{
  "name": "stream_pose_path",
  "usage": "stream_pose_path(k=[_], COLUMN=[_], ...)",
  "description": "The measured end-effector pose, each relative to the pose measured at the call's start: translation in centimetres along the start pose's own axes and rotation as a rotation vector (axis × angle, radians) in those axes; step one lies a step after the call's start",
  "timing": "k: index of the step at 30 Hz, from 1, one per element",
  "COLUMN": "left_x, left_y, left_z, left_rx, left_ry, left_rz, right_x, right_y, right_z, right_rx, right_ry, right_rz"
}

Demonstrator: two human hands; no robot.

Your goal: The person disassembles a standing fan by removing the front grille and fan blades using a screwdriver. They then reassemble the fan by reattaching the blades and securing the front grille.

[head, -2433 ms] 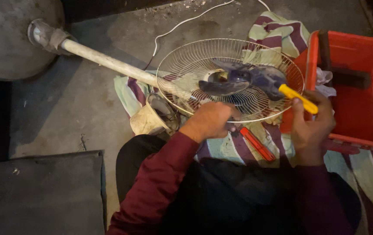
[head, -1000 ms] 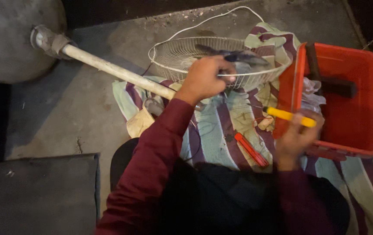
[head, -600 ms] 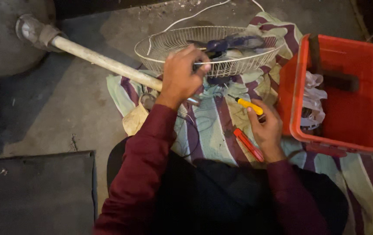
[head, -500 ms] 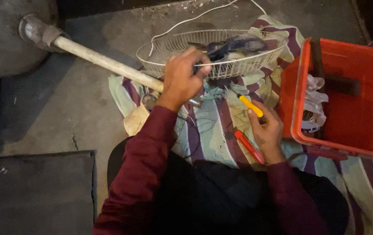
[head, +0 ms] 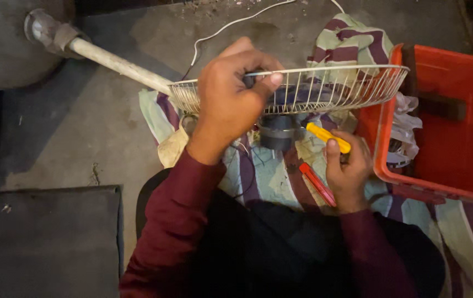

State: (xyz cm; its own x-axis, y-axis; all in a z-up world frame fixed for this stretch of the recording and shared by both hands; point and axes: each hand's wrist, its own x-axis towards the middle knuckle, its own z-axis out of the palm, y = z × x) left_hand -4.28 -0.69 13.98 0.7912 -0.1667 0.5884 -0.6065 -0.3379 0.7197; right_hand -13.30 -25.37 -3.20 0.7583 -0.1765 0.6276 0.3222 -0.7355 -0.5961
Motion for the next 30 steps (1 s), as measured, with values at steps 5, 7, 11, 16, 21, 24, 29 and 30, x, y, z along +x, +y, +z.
stream_pose_path(k=[5,7,11,16,21,24,29,30], left_x=[-0.2,-0.4,-0.1,-0.3,-1.0,-2.8,-5.5,-5.7], left_y=[-0.2,-0.4,-0.7,-1.1,-1.2,-1.0,-4.9,-6.1], left_z=[-0.6,-0.5,-0.4,-0.2,1.4,3.3,2.9,3.1], left_rx=[0.004,0.012,0.048,0.149,0.327,0.518,0.539,0.513], left_ry=[-0.029,-0.038,-0.053,0.009,0.201,0.291,0.041,-0.031], left_rz=[0.039,0.053,0.042,0.151,0.327,0.491,1.151,1.224], right_x=[0.1,0.2,1.7,2.7,2.9,3.1,2.5,2.0], right_y=[-0.5,-0.4,0.3,0.8,1.5,2.6,5.0,5.3], right_z=[0.5,0.7,1.4,1.5,1.8,2.2,2.8,2.9], right_rx=[0.128,0.143,0.116,0.004,0.01,-0.066,-0.211,-0.252], right_ry=[-0.034,-0.081,-0.158,-0.096,-0.104,-0.099,-0.128,-0.148], right_rz=[0.128,0.245,0.356,0.01,0.123,0.124,0.002,0.034])
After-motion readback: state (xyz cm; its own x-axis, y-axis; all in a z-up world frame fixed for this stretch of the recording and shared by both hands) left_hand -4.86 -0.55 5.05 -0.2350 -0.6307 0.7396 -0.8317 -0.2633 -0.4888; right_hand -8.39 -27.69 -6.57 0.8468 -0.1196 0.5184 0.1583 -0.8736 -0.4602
